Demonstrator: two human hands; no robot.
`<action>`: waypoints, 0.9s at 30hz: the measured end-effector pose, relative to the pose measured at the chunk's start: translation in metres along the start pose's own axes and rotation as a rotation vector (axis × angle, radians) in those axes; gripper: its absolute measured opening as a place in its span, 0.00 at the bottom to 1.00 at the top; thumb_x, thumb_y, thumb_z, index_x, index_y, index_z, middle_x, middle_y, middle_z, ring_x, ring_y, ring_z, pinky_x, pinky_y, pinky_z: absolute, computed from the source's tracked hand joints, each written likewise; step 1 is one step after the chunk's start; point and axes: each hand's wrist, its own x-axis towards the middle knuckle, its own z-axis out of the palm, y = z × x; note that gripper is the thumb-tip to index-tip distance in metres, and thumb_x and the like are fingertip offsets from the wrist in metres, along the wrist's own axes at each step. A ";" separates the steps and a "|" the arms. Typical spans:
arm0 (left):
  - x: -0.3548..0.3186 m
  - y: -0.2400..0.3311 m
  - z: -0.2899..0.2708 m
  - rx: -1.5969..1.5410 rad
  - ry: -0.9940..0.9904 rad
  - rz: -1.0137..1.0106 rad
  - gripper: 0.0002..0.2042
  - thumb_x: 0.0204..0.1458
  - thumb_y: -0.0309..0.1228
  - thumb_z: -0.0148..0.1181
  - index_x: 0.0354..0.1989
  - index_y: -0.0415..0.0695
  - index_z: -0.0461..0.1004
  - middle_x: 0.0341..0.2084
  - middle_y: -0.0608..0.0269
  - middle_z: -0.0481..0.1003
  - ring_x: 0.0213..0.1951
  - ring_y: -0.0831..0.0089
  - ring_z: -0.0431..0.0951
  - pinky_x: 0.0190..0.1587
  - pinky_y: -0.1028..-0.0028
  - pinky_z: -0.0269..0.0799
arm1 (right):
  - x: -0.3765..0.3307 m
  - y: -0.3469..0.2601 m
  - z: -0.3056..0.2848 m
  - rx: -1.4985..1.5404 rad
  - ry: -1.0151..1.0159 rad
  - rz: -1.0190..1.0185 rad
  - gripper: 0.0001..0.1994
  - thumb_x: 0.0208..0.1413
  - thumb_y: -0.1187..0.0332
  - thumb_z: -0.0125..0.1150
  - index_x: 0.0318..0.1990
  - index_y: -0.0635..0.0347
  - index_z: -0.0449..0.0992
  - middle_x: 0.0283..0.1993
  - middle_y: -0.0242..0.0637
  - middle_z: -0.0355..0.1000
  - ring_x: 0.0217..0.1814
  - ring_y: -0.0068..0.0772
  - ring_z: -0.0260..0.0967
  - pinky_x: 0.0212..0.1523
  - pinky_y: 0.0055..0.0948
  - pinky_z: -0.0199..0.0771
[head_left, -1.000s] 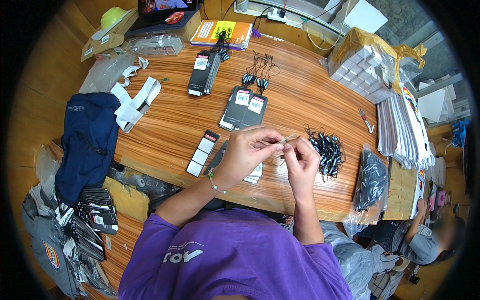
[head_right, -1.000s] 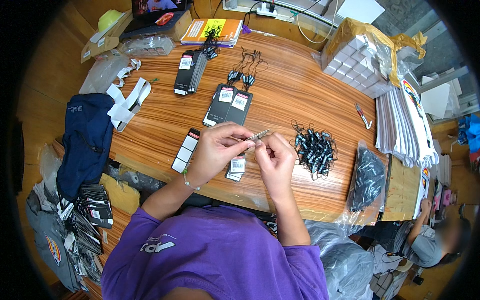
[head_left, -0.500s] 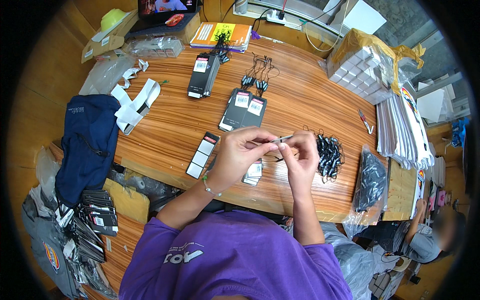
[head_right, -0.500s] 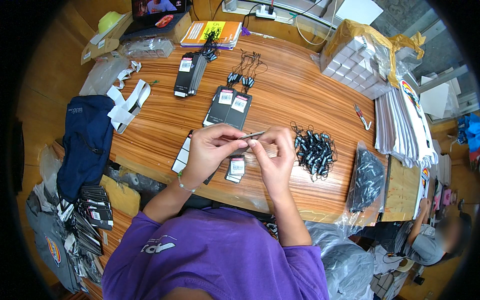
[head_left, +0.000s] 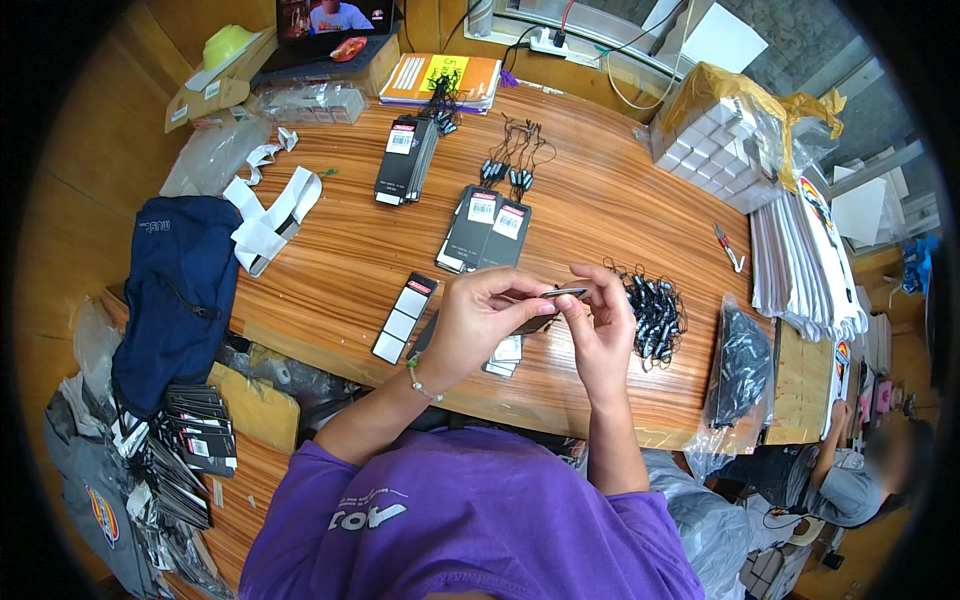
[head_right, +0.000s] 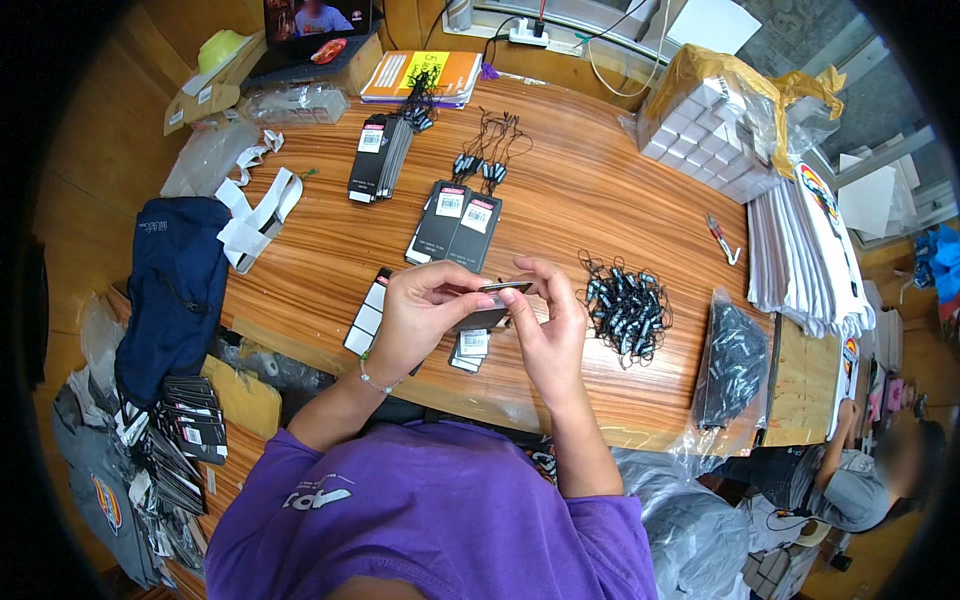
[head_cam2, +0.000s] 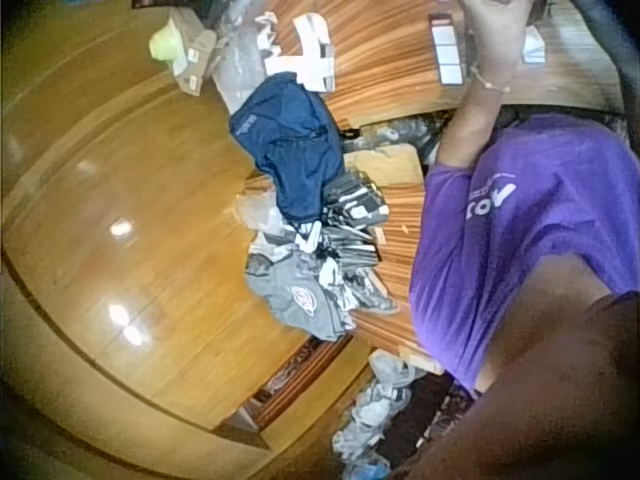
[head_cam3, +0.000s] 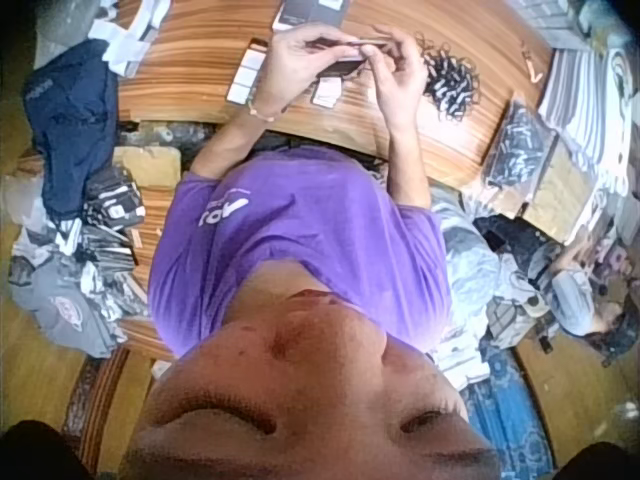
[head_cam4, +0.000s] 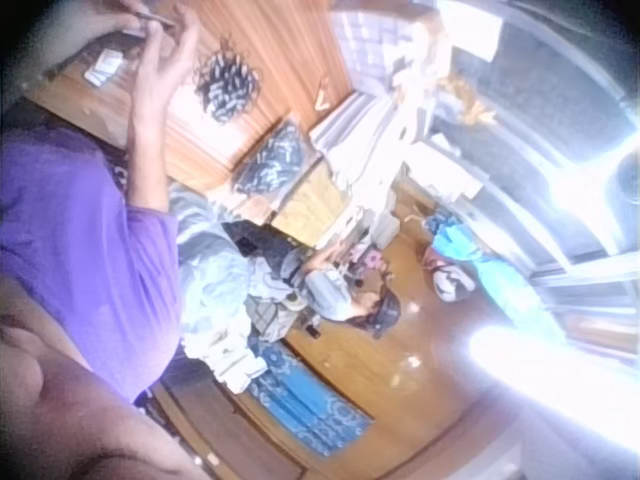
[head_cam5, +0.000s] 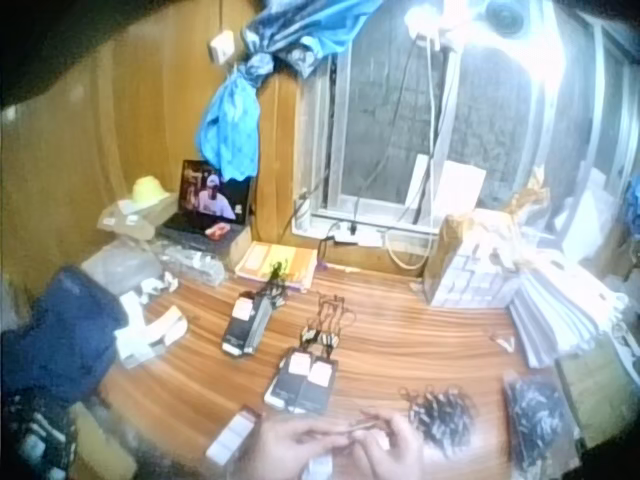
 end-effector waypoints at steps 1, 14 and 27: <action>0.000 0.002 0.000 0.003 0.002 0.001 0.06 0.44 0.18 0.60 0.33 0.36 0.75 0.29 0.60 0.76 0.33 0.77 0.77 0.38 0.81 0.74 | -0.001 -0.004 0.002 0.028 0.014 -0.007 0.09 0.49 0.75 0.59 0.39 0.66 0.71 0.35 0.35 0.72 0.35 0.22 0.68 0.40 0.23 0.67; 0.003 0.009 -0.005 0.635 -0.130 0.660 0.08 0.35 0.18 0.62 0.27 0.40 0.76 0.26 0.62 0.75 0.31 0.66 0.75 0.33 0.71 0.71 | 0.015 -0.005 -0.013 0.666 -0.115 0.115 0.02 0.52 0.76 0.51 0.30 0.64 0.70 0.34 0.40 0.69 0.39 0.30 0.66 0.46 0.27 0.64; 0.001 -0.001 -0.091 0.627 -0.083 -0.025 0.28 0.37 0.25 0.66 0.53 0.45 0.67 0.36 0.62 0.72 0.42 0.70 0.72 0.46 0.72 0.67 | 0.018 -0.041 -0.027 0.745 -0.099 -0.061 0.05 0.58 0.70 0.50 0.38 0.61 0.66 0.23 0.33 0.62 0.20 0.20 0.55 0.27 0.25 0.58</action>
